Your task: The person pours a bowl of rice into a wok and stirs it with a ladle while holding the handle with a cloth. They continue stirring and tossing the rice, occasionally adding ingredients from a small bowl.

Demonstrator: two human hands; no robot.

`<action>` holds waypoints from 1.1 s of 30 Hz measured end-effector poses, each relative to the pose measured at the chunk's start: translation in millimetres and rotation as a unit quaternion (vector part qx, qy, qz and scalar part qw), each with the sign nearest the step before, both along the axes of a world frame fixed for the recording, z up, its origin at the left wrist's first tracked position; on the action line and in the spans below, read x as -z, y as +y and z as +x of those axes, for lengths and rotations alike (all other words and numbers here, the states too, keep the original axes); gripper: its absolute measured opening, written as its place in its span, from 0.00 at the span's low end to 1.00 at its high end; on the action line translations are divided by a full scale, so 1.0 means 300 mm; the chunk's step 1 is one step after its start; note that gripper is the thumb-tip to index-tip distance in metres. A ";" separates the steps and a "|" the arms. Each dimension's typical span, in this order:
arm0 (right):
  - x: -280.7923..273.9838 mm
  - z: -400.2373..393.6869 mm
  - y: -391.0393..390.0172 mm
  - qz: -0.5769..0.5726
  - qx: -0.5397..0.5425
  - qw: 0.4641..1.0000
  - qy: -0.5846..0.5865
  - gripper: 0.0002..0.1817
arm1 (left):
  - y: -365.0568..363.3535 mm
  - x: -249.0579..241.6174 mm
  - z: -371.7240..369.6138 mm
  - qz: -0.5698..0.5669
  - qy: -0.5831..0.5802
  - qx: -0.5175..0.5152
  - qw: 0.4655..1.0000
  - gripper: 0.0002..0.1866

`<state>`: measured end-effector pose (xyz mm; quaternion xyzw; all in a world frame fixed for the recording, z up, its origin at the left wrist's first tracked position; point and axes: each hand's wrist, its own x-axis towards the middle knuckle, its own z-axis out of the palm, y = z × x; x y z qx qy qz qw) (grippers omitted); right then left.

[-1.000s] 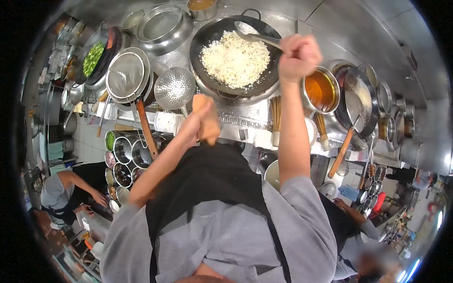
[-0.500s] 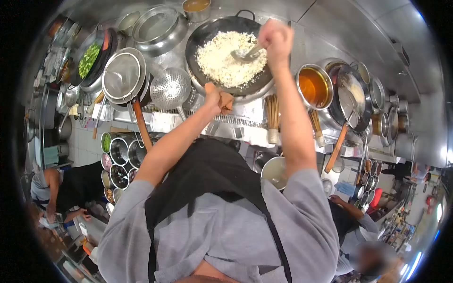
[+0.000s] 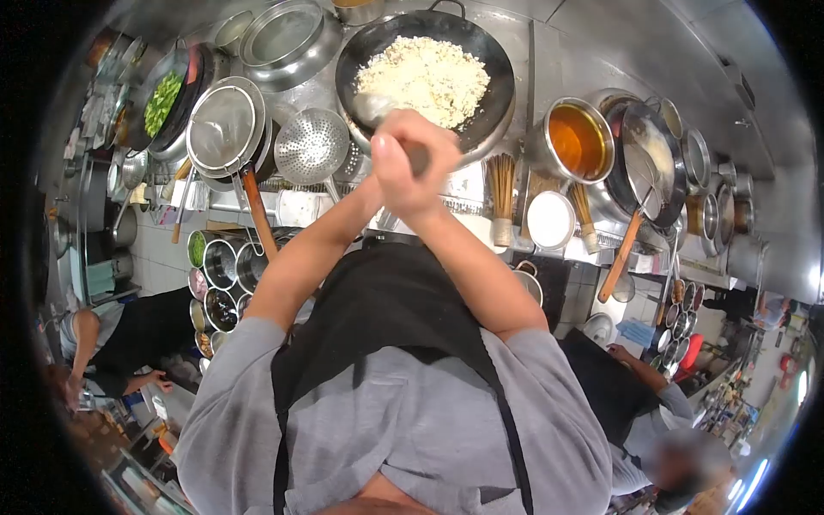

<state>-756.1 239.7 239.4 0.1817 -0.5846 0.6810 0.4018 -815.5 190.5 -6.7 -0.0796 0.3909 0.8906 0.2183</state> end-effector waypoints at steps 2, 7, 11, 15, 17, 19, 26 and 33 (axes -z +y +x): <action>0.140 -0.120 0.038 0.028 -0.008 0.999 0.023 0.13 | 0.004 0.036 -0.019 0.002 -0.058 0.005 0.998 0.12; -0.132 -0.197 0.281 -0.076 -0.116 0.989 -0.060 0.19 | 0.045 0.088 -0.087 -0.081 -0.250 -0.071 0.962 0.09; -0.101 -0.167 0.331 -0.047 -0.084 0.987 -0.130 0.20 | 0.029 -0.155 0.062 -0.067 -0.241 -0.037 0.968 0.10; -0.193 -0.122 0.424 -0.187 -0.134 0.962 -0.146 0.22 | -0.085 -0.416 0.126 -0.062 -0.351 0.080 0.931 0.11; -0.246 -0.029 0.355 -0.178 -0.165 0.964 -0.108 0.22 | -0.090 -0.437 0.140 -0.103 -0.311 0.068 0.942 0.10; -0.081 -0.038 0.263 -0.061 -0.032 0.997 -0.038 0.17 | -0.107 -0.372 0.197 -0.154 -0.197 0.052 0.967 0.09; -0.014 -0.174 0.260 -0.025 -0.117 0.993 -0.023 0.21 | -0.161 -0.068 0.366 -0.109 -0.355 0.011 0.929 0.10; -0.067 -0.472 0.257 -0.027 -0.074 0.995 -0.066 0.20 | -0.175 -0.173 0.163 -0.185 -0.137 0.021 0.973 0.05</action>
